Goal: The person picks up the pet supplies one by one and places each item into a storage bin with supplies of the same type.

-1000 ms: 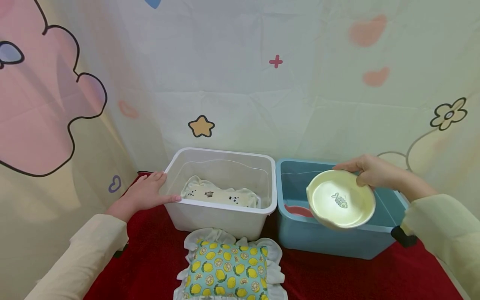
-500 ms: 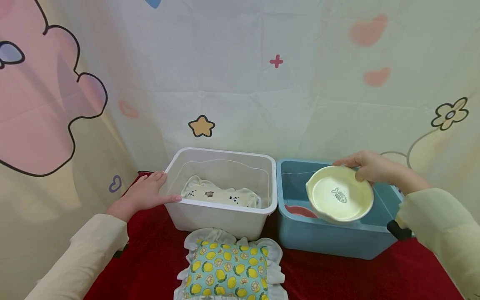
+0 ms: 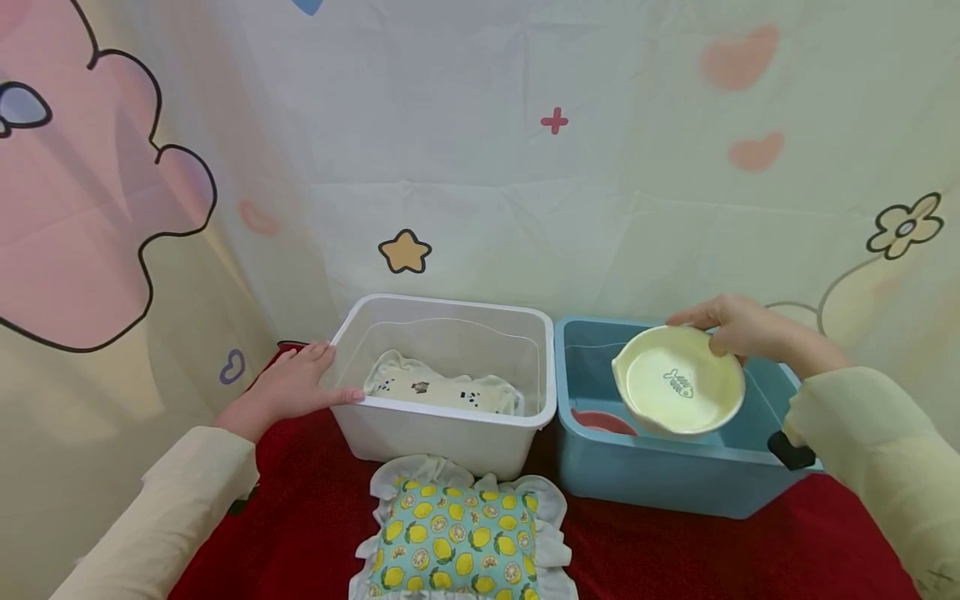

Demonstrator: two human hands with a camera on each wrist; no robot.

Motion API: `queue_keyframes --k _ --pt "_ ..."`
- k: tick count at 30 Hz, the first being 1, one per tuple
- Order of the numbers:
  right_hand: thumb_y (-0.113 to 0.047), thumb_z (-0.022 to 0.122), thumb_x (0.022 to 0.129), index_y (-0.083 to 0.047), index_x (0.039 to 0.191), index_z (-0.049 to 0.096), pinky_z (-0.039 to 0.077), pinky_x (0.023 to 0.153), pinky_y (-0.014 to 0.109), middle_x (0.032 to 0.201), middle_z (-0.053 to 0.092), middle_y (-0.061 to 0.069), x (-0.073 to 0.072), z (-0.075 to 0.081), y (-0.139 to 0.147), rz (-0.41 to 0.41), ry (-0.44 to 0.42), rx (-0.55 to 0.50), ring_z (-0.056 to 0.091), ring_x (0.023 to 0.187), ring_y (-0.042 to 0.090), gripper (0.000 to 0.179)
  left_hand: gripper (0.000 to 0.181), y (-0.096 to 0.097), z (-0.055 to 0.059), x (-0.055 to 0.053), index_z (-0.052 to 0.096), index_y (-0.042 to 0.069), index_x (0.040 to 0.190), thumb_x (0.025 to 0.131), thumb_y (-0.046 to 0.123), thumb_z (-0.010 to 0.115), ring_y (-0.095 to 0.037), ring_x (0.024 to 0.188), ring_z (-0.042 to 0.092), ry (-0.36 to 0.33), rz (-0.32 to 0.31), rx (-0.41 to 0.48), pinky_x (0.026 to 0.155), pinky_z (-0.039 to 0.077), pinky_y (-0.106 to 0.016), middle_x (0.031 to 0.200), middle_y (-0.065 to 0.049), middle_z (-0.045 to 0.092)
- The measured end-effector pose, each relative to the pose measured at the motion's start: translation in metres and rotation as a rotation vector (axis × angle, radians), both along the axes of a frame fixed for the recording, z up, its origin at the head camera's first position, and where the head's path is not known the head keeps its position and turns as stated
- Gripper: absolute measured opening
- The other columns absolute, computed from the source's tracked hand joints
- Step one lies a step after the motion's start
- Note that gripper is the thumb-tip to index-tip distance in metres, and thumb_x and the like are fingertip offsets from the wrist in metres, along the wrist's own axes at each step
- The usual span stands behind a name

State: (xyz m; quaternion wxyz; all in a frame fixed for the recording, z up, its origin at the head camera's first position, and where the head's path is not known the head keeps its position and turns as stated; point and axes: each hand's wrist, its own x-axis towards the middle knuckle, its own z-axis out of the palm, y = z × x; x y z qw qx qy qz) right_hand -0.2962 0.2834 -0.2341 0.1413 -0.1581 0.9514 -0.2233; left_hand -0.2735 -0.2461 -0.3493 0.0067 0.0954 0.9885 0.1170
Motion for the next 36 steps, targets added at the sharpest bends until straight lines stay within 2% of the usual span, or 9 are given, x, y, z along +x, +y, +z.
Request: queue_keyframes --k 8,18,28,36 --pt "0.008 0.047 0.072 -0.001 0.127 0.045 0.05 0.053 0.033 0.119 0.048 0.031 -0.007 -0.003 0.003 -0.037 0.024 0.018 0.055 0.068 0.018 0.056 0.105 0.001 0.001 0.001 0.022 -0.001 0.138 0.069 0.074 0.045 -0.04 0.128 0.024 0.007 -0.004 0.002 0.1 0.017 -0.063 0.142 -0.023 0.025" --pt "0.01 0.046 0.071 0.001 0.126 0.045 0.048 0.049 0.033 0.121 0.045 0.034 -0.013 -0.008 0.005 -0.055 0.018 0.02 0.054 0.066 0.018 0.056 0.103 0.001 0.003 0.002 0.024 -0.003 0.137 0.07 0.073 0.044 -0.04 0.128 0.023 0.016 -0.018 -0.017 0.101 0.017 -0.061 0.141 -0.024 0.025" --pt "0.011 0.044 0.071 0.003 0.128 0.043 0.048 0.049 0.033 0.123 0.043 0.035 -0.019 -0.011 0.006 -0.075 0.008 0.011 0.054 0.065 0.019 0.057 0.104 0.001 0.004 0.003 0.023 -0.003 0.138 0.07 0.073 0.047 -0.04 0.129 0.022 0.0 0.0 0.003 0.1 0.018 -0.063 0.142 -0.024 0.023" --pt "0.013 0.04 0.068 0.004 0.128 0.041 0.043 0.045 0.031 0.123 0.041 0.037 -0.025 -0.015 0.01 -0.089 -0.001 0.014 0.051 0.056 0.017 0.06 0.105 0.001 0.003 0.002 0.023 -0.002 0.138 0.069 0.074 0.045 -0.041 0.128 0.022 -0.001 0.0 -0.006 0.1 0.018 -0.063 0.142 -0.024 0.024"
